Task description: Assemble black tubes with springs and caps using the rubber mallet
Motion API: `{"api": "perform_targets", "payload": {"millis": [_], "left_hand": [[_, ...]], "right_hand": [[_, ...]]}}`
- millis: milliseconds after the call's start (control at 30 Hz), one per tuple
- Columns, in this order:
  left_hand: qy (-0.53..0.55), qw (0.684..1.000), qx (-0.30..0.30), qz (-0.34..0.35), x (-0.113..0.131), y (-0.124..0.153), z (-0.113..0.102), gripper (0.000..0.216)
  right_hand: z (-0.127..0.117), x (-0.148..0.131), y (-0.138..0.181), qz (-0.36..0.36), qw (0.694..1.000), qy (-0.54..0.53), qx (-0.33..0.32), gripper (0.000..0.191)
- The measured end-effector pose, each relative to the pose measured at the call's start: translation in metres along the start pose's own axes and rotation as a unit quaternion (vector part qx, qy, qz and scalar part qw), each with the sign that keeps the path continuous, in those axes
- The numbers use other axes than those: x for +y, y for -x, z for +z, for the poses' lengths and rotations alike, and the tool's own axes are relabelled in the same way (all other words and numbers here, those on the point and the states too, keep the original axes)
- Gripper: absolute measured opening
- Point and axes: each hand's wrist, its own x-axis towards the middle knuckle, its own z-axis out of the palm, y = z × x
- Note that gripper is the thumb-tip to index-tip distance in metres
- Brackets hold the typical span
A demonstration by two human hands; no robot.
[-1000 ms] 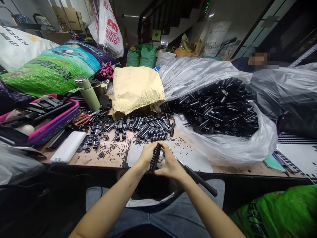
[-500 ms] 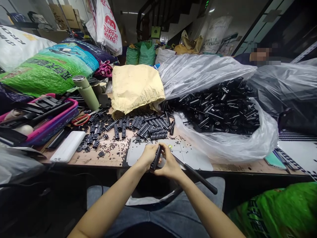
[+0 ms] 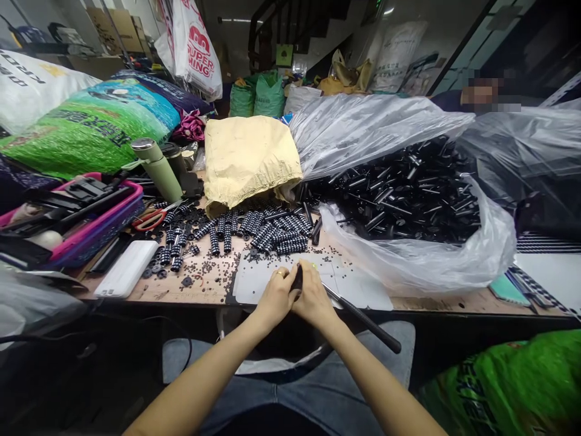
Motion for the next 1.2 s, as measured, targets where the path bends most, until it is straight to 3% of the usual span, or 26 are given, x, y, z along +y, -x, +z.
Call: {"api": "perform_targets", "payload": {"millis": [67,200,300,433,600,667,800,867,1033,1133,1200], "left_hand": [[-0.085,0.995,-0.028,0.043,-0.009,0.003,0.002,0.047],[-0.179,0.971,-0.070,0.142,-0.023,0.000,-0.002,0.043],[-0.220,0.954,-0.087,0.184,-0.025,-0.003,-0.008,0.040],[-0.263,0.944,-0.076,0.183,-0.019,-0.003,-0.014,0.037],[-0.310,0.935,-0.053,0.163,-0.013,0.002,-0.006,0.036],[-0.318,0.934,-0.044,0.155,-0.012,0.002,-0.001,0.037],[-0.293,0.945,-0.050,0.139,-0.012,0.000,0.004,0.042],[-0.277,0.949,-0.057,0.135,-0.013,-0.001,0.002,0.043],[-0.292,0.947,-0.053,0.121,-0.008,0.002,0.004,0.043],[-0.310,0.943,-0.045,0.114,0.002,0.005,0.013,0.046],[-0.312,0.943,-0.042,0.110,0.008,0.008,0.020,0.063]], "right_hand": [[-0.010,0.014,0.010,0.030,0.997,0.069,-0.002,0.072],[-0.048,0.041,0.030,0.132,0.961,0.240,-0.023,0.026],[-0.074,0.041,0.035,0.180,0.960,0.207,-0.056,0.032],[-0.079,0.018,0.036,0.206,0.974,0.093,0.007,0.041],[-0.068,0.004,0.034,0.210,0.953,0.167,-0.145,0.035],[-0.075,-0.003,0.028,0.211,0.956,0.170,-0.113,0.036],[-0.091,-0.017,0.018,0.189,0.974,0.125,0.029,0.041],[-0.085,-0.015,0.020,0.181,0.974,0.135,0.027,0.041],[-0.067,-0.001,0.031,0.204,0.956,0.179,-0.111,0.035],[-0.082,-0.019,0.027,0.185,0.974,0.128,-0.032,0.037],[-0.092,-0.038,0.022,0.154,0.984,0.076,0.038,0.038]]}}
